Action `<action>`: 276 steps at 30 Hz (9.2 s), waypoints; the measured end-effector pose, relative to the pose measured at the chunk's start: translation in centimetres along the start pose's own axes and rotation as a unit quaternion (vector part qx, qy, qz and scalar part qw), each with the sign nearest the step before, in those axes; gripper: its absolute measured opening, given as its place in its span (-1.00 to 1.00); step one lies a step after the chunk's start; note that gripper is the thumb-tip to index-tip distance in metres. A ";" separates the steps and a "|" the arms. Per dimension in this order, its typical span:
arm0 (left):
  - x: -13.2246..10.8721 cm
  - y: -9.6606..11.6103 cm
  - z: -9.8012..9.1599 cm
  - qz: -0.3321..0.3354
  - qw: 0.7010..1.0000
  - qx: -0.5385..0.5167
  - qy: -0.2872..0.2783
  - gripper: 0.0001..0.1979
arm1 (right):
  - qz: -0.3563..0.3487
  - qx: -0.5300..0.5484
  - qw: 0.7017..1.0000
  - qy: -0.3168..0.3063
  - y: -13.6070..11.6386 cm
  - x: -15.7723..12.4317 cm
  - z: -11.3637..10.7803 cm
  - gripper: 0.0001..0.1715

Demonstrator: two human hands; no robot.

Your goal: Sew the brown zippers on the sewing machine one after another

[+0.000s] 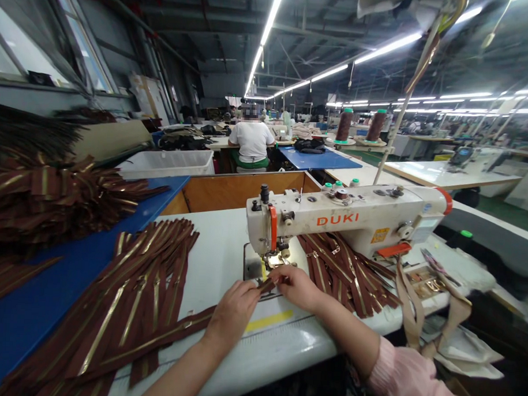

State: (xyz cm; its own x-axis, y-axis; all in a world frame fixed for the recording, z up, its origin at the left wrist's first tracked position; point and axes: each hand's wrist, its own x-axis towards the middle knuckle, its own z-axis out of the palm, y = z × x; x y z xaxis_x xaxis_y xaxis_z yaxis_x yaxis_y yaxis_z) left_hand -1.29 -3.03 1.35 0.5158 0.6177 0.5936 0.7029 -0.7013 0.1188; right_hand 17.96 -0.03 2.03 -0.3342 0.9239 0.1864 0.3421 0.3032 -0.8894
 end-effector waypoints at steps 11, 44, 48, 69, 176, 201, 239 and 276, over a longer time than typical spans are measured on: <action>-0.1 -0.4 0.4 -0.050 0.995 -0.080 0.020 -0.77 | -0.089 -0.132 0.987 -0.002 0.6 0.1 0.0 -0.87; -0.3 0.3 -0.5 -0.036 0.985 0.032 -0.168 -0.61 | -0.061 -0.254 0.965 0.029 -0.4 -0.2 0.9 -0.89; 0.1 0.6 -0.5 -0.053 0.979 0.034 -0.193 -0.60 | -0.059 -0.273 0.960 0.023 -0.8 -0.1 0.9 -0.89; 0.8 1.7 -0.9 0.013 0.985 0.005 -0.174 -0.70 | -0.086 -0.295 0.952 -0.011 -0.4 1.2 0.4 -0.88; -2.1 5.5 -0.9 0.059 0.995 0.029 -0.071 -0.64 | -0.116 -0.313 0.942 0.021 -1.3 -6.2 0.3 -0.83; -0.6 8.8 -1.4 -0.047 0.994 -0.043 -0.090 -0.71 | -0.086 -0.315 0.945 0.027 -1.8 -7.1 1.2 -0.79; -0.1 2.8 -0.4 0.041 0.991 -0.052 -0.115 -0.72 | -0.193 -0.411 0.889 -0.062 -2.0 -6.4 -0.7 -0.81; 0.0 2.2 -0.7 0.073 0.983 0.003 -0.171 -0.64 | -0.184 -0.443 0.872 -0.095 -2.3 -6.4 -1.1 -0.81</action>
State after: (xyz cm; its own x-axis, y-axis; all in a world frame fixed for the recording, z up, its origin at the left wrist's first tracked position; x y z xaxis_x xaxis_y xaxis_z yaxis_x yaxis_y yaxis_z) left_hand -0.09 -4.81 2.15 0.7457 0.5941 0.3017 0.6107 -0.7905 0.0470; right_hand 20.26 -6.41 3.32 -0.6757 0.6955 0.2442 0.6966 0.7108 -0.0971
